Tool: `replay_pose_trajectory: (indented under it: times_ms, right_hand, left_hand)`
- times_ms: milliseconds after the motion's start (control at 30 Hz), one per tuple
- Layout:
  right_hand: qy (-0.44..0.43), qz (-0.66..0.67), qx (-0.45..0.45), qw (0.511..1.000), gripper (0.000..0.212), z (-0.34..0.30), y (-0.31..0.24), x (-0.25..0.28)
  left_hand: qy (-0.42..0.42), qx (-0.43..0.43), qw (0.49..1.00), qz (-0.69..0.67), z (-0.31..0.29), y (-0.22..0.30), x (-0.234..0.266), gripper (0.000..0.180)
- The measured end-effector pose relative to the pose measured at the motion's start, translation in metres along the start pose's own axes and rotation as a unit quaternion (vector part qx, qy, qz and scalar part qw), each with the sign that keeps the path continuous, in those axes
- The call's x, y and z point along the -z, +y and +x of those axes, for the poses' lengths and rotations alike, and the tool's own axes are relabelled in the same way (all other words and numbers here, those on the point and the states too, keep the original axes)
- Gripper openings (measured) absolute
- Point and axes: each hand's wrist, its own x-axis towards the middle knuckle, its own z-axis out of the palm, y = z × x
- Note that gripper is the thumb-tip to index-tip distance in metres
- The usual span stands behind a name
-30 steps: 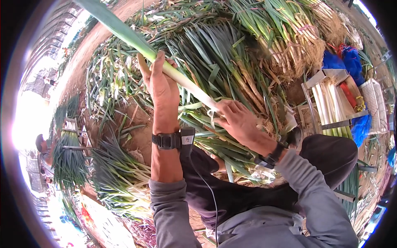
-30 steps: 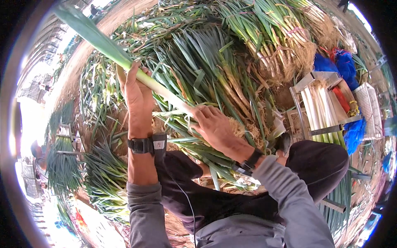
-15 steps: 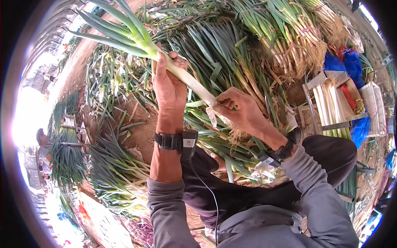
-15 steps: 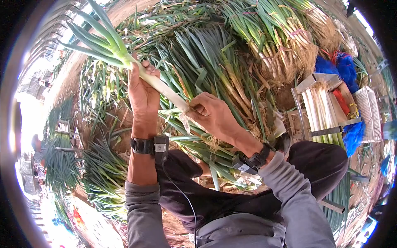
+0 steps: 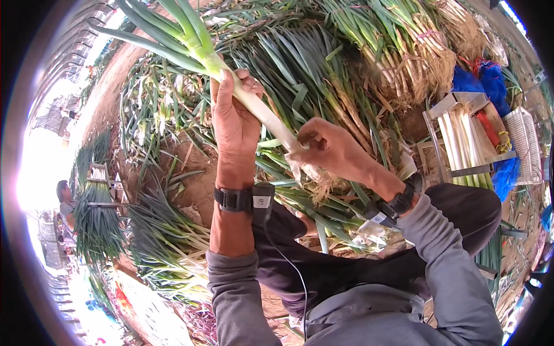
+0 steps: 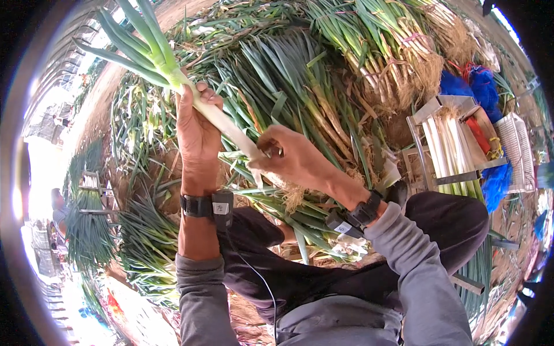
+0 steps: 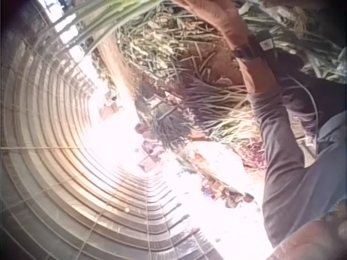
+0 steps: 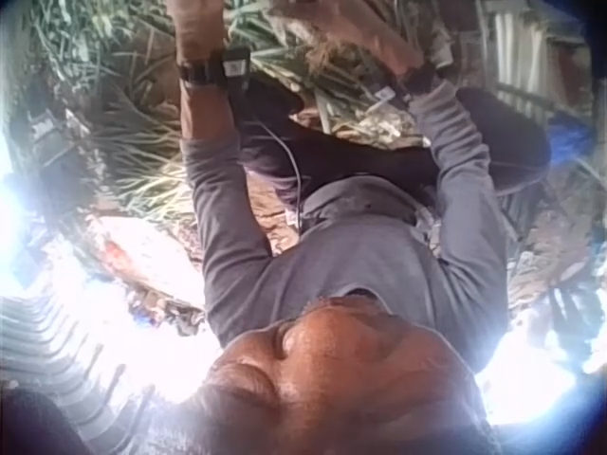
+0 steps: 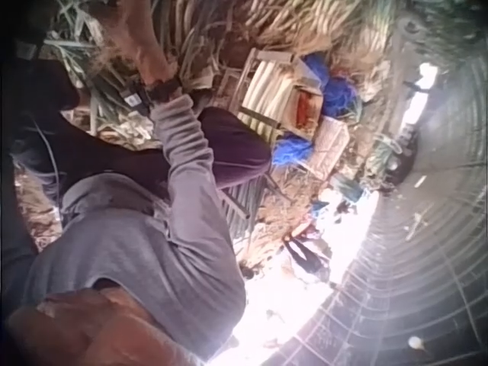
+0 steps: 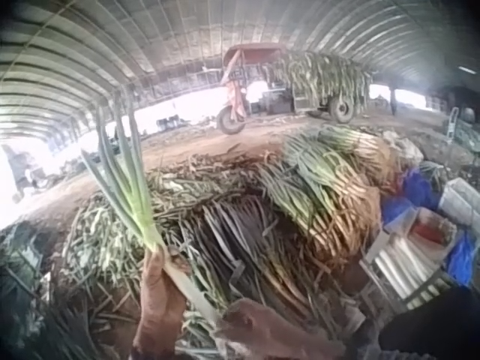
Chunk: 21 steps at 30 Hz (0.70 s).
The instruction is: Peeling outer skins and cleaning green onions by hand and with a small scraping tool.
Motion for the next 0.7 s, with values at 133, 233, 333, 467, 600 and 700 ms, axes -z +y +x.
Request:
replay_pose_trajectory:
  times_ms: [133,233,333,467,600,700]
  right_hand:
    - [0.036,0.0,-0.01,0.999,0.019,0.013,-0.006,0.003]
    - [0.002,-0.011,-0.026,1.0,0.018,0.017,-0.004,0.008]
    - [-0.01,-0.026,-0.031,0.999,0.016,0.014,-0.002,0.005]
    - [0.042,-0.225,0.151,0.962,0.017,0.002,-0.006,-0.005]
    - [0.05,-0.33,0.206,0.92,0.021,-0.001,-0.005,-0.006]
    - [0.036,-0.366,0.244,0.897,0.024,-0.006,-0.007,-0.008]
  left_hand:
    - [0.03,0.003,0.999,0.021,0.001,-0.008,-0.003,0.034]
    - [0.05,-0.012,0.998,0.042,-0.001,-0.011,-0.005,0.03]
    - [0.062,-0.019,0.996,0.054,-0.003,-0.013,-0.007,0.028]
    - [0.07,-0.013,0.994,0.078,-0.007,-0.012,-0.012,0.025]
    - [0.078,-0.008,0.992,0.101,-0.007,-0.014,-0.01,0.024]
    - [0.086,-0.012,0.993,0.079,-0.007,-0.013,-0.003,0.025]
